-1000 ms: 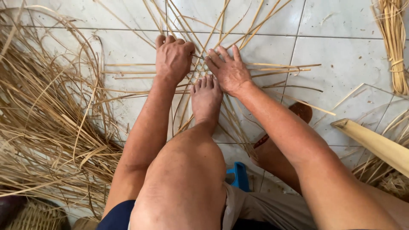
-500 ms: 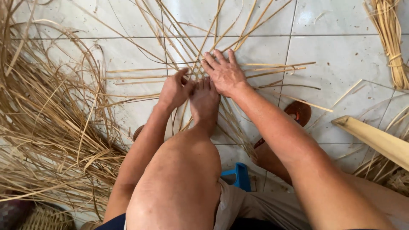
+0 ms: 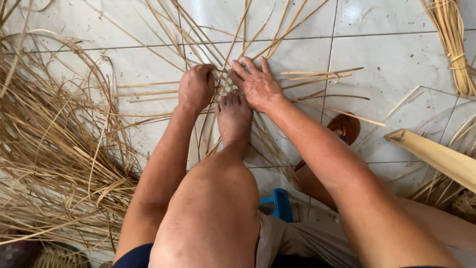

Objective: Weaving the base of a basket by interlacing thin, flexible strips of material while sitting on the floor.

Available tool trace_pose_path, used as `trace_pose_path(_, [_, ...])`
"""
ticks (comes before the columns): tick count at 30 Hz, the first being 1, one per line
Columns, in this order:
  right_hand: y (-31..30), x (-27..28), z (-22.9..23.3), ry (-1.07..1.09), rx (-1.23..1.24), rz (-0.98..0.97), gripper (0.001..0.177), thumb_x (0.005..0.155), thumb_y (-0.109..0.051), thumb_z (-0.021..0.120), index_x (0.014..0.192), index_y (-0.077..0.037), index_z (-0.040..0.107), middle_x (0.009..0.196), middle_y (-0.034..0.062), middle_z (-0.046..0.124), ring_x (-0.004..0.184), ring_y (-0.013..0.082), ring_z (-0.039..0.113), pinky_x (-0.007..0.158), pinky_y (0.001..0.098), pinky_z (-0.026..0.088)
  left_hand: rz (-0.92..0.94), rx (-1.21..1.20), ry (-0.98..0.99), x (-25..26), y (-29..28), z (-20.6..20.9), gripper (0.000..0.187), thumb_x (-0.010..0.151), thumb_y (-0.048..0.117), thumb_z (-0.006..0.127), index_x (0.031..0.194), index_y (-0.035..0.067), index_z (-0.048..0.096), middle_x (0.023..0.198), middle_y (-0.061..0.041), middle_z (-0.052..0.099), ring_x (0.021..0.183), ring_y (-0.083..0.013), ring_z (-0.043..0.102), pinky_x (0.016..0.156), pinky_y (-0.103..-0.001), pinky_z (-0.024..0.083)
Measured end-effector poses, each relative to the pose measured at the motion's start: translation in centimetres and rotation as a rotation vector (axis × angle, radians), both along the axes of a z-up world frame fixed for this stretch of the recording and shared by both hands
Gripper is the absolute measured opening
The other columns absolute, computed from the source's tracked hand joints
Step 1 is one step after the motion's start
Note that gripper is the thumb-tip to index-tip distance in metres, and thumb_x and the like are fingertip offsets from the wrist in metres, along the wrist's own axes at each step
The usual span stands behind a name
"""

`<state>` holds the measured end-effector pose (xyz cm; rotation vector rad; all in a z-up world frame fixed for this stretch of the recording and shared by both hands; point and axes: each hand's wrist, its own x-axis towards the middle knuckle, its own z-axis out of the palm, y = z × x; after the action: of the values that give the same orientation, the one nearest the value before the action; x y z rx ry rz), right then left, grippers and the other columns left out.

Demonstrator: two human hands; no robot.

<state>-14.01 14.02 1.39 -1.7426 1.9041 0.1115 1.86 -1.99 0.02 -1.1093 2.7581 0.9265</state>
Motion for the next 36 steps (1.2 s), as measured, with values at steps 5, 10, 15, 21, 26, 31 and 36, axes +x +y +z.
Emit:
trace_pose_path(5, [-0.8, 0.0, 1.7, 0.033, -0.018, 0.009, 0.062, 0.098, -0.026, 0.058, 0.157, -0.019, 0.042, 0.168, 0.0068, 0.031, 0.153, 0.0377, 0.025, 0.116, 0.0737, 0.024, 0.063, 0.156, -0.046, -3.5, -2.4, -1.2, 0.034, 0.091, 0.02, 0.056, 0.116, 0.017, 0.078, 0.094, -0.01, 0.079, 0.09, -0.0333, 0.075, 0.082, -0.046, 0.06])
trace_pose_path(10, [-1.0, -0.1, 2.7, 0.026, -0.014, 0.006, 0.06, 0.097, -0.028, 0.053, 0.155, -0.015, 0.042, 0.166, 0.0077, 0.031, 0.152, 0.0359, 0.024, 0.114, 0.0721, 0.026, 0.292, 0.507, -0.021, -6.1, -2.1, 2.9, 0.034, 0.088, 0.001, 0.052, 0.107, 0.014, 0.077, 0.102, -0.001, 0.081, 0.092, -0.0138, 0.075, 0.08, -0.03, 0.064])
trace_pose_path(15, [-1.2, -0.1, 3.0, 0.062, 0.007, 0.035, 0.066, 0.092, -0.028, 0.057, 0.155, -0.016, 0.042, 0.166, 0.0075, 0.031, 0.15, 0.0352, 0.026, 0.114, 0.0677, 0.027, -0.27, 0.132, 0.106, -6.9, -2.1, 4.6, 0.013, 0.099, 0.006, 0.07, 0.101, 0.012, 0.081, 0.113, -0.007, 0.077, 0.086, -0.0276, 0.073, 0.073, -0.045, 0.062])
trace_pose_path(21, [-2.0, -0.3, 5.1, 0.034, 0.186, 0.038, 0.067, 0.102, -0.031, 0.05, 0.163, -0.02, 0.025, 0.173, 0.0033, 0.016, 0.157, 0.034, 0.015, 0.119, 0.0665, 0.021, -0.949, -0.582, -0.112, -7.9, -4.9, 3.1, 0.02, 0.101, 0.037, 0.062, 0.114, 0.028, 0.075, 0.122, 0.002, 0.062, 0.106, -0.0237, 0.057, 0.087, -0.043, 0.052])
trace_pose_path(26, [-1.1, -0.2, 3.2, 0.054, 0.029, 0.029, 0.061, 0.101, -0.032, 0.051, 0.159, -0.017, 0.035, 0.169, 0.0046, 0.026, 0.152, 0.0335, 0.023, 0.113, 0.0674, 0.028, -1.119, -0.734, -0.401, -10.2, -4.6, 7.2, 0.03, 0.106, 0.045, 0.052, 0.1, 0.033, 0.079, 0.112, 0.009, 0.066, 0.11, -0.0199, 0.053, 0.094, -0.04, 0.042])
trace_pose_path(31, [-0.4, -0.2, 2.2, 0.004, -0.11, -0.016, 0.057, 0.103, -0.035, 0.05, 0.156, -0.015, 0.042, 0.167, 0.0068, 0.033, 0.148, 0.0369, 0.032, 0.108, 0.0689, 0.03, -1.222, -0.788, -0.741, -11.8, -3.7, 8.4, 0.038, 0.113, 0.041, 0.043, 0.095, 0.032, 0.075, 0.09, 0.014, 0.071, 0.1, -0.0159, 0.056, 0.101, -0.04, 0.03])
trace_pose_path(36, [-0.6, -0.3, 2.3, -0.001, -0.074, -0.009, 0.061, 0.099, -0.032, 0.058, 0.156, -0.016, 0.042, 0.167, 0.0079, 0.033, 0.151, 0.0361, 0.028, 0.111, 0.0693, 0.028, -1.259, -0.554, -0.93, -12.7, -4.2, 10.9, 0.014, 0.103, 0.033, 0.066, 0.095, 0.03, 0.077, 0.088, 0.018, 0.073, 0.094, -0.0122, 0.062, 0.099, -0.034, 0.036])
